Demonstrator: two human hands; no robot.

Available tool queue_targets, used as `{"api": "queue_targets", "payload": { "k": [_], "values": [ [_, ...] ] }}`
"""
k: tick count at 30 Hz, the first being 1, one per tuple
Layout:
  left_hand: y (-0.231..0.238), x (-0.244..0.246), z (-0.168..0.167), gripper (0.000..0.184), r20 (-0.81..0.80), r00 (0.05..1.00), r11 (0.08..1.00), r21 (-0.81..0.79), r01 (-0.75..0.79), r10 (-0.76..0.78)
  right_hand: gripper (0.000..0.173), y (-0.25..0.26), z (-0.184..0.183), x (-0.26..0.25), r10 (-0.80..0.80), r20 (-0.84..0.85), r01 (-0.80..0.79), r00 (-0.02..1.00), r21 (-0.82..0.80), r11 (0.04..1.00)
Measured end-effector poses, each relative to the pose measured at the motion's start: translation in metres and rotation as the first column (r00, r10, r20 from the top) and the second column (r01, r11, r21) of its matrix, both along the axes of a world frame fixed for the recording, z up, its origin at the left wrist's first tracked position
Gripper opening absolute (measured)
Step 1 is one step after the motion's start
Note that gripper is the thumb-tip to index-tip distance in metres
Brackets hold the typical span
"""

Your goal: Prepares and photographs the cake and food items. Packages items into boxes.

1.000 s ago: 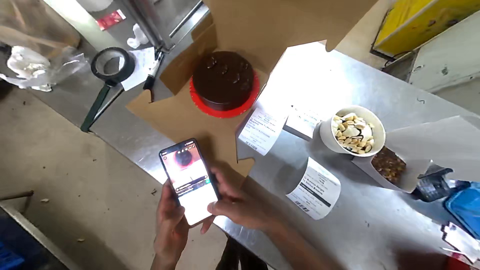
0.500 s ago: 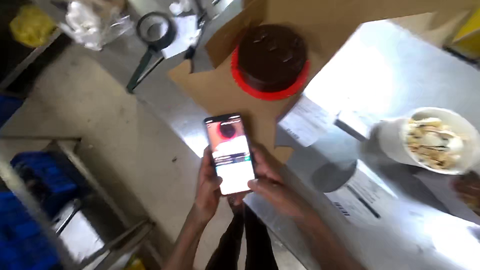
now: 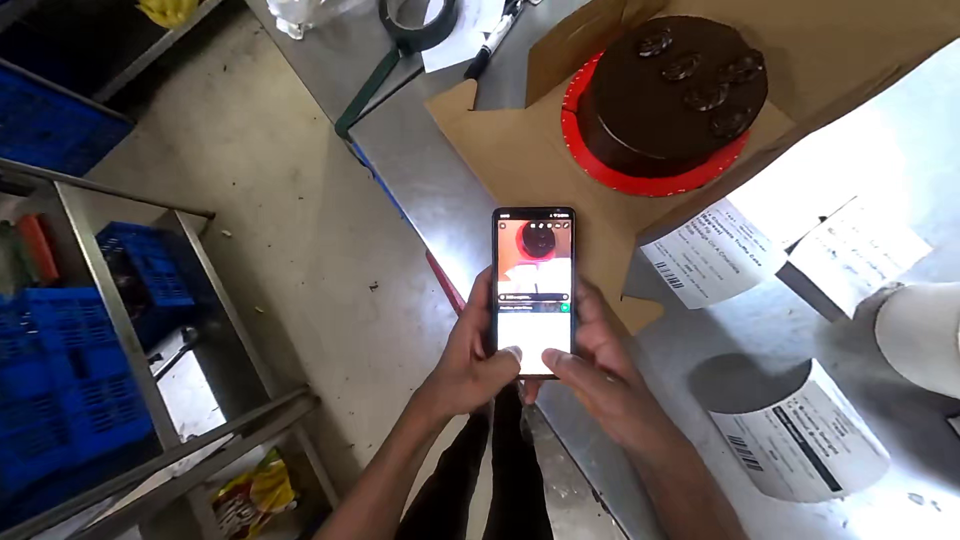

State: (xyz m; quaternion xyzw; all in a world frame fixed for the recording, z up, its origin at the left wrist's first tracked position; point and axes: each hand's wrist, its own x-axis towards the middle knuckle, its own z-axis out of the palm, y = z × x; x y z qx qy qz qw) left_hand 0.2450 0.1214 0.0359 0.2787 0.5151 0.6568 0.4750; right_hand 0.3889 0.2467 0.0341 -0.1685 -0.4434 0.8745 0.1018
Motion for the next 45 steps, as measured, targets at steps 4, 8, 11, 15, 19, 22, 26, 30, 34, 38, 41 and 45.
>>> {"api": "queue_targets", "payload": {
  "k": [4, 8, 11, 15, 19, 22, 26, 30, 34, 38, 41, 45],
  "values": [
    [0.001, 0.003, 0.001, 0.078, -0.02, 0.999, 0.998, -0.027, -0.05, 0.049, 0.068, 0.001, -0.002, 0.002, 0.014, -0.011, -0.014, 1.0, -0.004, 1.0],
    [0.002, 0.008, -0.003, 0.07, -0.038, 0.991, 0.992, -0.003, -0.13, 0.13, 0.067, 0.001, 0.003, 0.0, 0.019, -0.055, -0.019, 0.998, -0.006, 1.0],
    [0.003, 0.009, -0.007, 0.073, -0.038, 0.99, 0.989, 0.067, -0.134, 0.137, 0.066, 0.004, 0.008, 0.0, 0.026, -0.098, -0.025, 0.995, 0.01, 1.0],
    [0.004, 0.006, -0.009, 0.073, -0.047, 0.99, 0.987, 0.092, -0.131, 0.136, 0.066, 0.004, 0.008, -0.001, 0.025, -0.114, -0.026, 0.993, -0.001, 1.0],
    [0.004, 0.003, -0.01, 0.069, -0.009, 0.989, 0.985, 0.098, -0.144, 0.146, 0.07, 0.004, 0.007, -0.002, 0.038, -0.11, -0.041, 0.993, -0.02, 0.999],
    [0.003, 0.002, -0.01, 0.066, 0.01, 0.99, 0.983, 0.112, -0.144, 0.144, 0.069, 0.003, 0.006, -0.003, 0.04, -0.109, -0.043, 0.993, -0.025, 0.999],
    [0.005, 0.001, -0.012, 0.063, 0.053, 0.992, 0.983, 0.137, -0.122, 0.115, 0.067, 0.003, 0.004, -0.002, 0.033, -0.107, -0.036, 0.994, -0.026, 0.999],
    [-0.001, 0.0, -0.013, 0.062, 0.065, 0.994, 0.99, 0.104, -0.09, 0.084, 0.065, 0.0, -0.003, 0.001, 0.016, -0.08, -0.018, 0.997, -0.027, 0.999],
    [0.0, -0.001, -0.012, 0.064, 0.044, 0.996, 0.995, 0.059, -0.077, 0.074, 0.067, 0.001, -0.006, 0.001, 0.019, -0.07, -0.022, 0.997, -0.04, 0.999],
    [0.001, 0.001, -0.009, 0.065, 0.024, 0.997, 0.996, 0.033, -0.079, 0.078, 0.064, 0.001, -0.007, 0.0, 0.016, -0.071, -0.018, 0.997, -0.032, 0.999],
    [0.001, 0.003, -0.008, 0.068, -0.008, 0.997, 0.996, 0.049, -0.076, 0.076, 0.054, -0.006, 0.003, -0.005, -0.071, 0.036, 0.069, 0.997, 0.052, 0.996],
    [0.0, 0.008, -0.01, 0.067, -0.014, 0.997, 0.995, 0.071, -0.072, 0.073, 0.049, -0.021, 0.013, -0.012, -0.271, 0.152, 0.234, 0.95, 0.224, 0.946]
  ]
}}
